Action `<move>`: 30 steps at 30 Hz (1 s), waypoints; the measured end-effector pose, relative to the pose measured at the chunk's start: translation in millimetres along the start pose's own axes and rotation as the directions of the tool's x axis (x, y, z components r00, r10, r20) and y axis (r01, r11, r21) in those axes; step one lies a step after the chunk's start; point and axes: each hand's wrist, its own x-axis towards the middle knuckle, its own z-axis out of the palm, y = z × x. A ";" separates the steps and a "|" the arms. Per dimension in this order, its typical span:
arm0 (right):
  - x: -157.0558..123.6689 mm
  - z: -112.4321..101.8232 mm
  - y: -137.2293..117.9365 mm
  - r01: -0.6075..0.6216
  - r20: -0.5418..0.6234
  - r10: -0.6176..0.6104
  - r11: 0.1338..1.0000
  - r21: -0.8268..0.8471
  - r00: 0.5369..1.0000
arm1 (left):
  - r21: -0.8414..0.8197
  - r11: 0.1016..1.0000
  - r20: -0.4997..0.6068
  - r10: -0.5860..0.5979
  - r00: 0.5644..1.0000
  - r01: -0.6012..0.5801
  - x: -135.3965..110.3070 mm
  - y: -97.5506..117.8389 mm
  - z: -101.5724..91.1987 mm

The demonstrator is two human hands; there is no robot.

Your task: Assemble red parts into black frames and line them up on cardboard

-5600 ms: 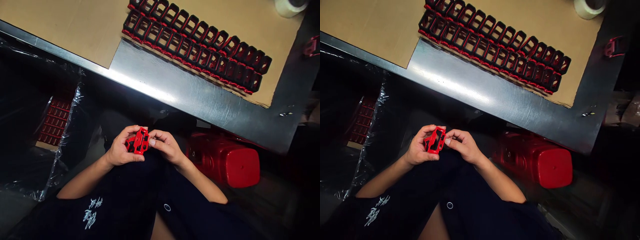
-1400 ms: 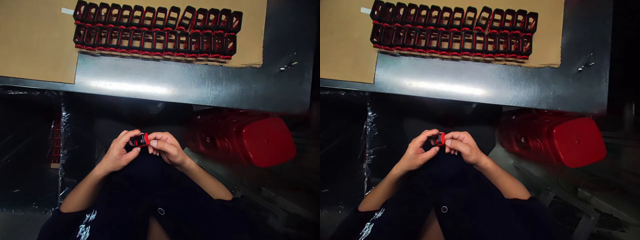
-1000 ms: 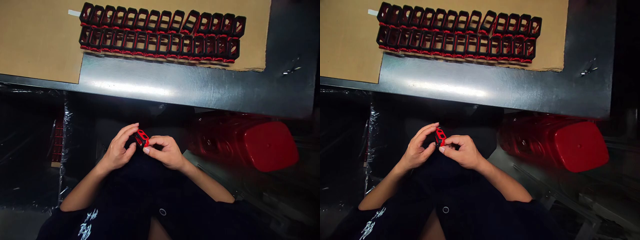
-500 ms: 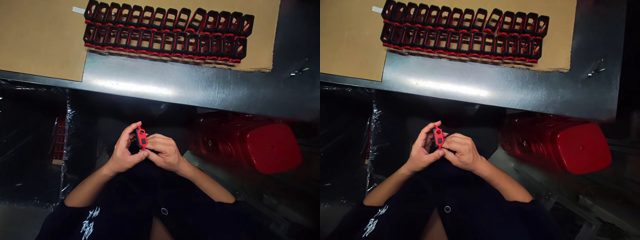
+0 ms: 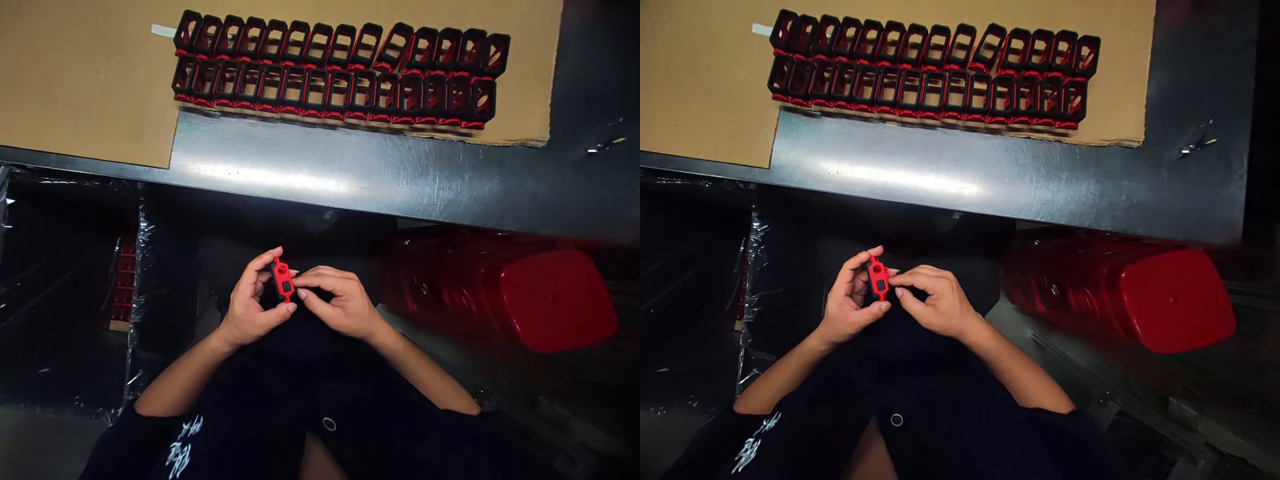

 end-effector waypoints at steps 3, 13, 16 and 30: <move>1.9 -3.9 -1.7 -0.131 -0.030 0.135 0.986 0.105 0.990 | -0.017 0.998 -0.001 -0.055 0.998 0.055 0.8 1.1 -0.5; 3.0 2.8 -2.0 -0.358 0.025 0.363 0.902 0.242 0.932 | 0.170 0.983 -0.049 -0.069 0.996 0.076 -3.8 -3.8 -3.0; 3.1 3.3 -2.8 -0.374 0.033 0.380 0.888 0.267 0.925 | 0.266 0.964 -0.026 0.028 0.999 -0.020 -1.8 -3.2 -4.3; 11.1 16.0 -6.5 -0.034 -0.119 0.050 0.991 0.130 0.992 | 0.652 0.511 0.212 0.586 0.782 -0.559 6.3 -20.8 -7.0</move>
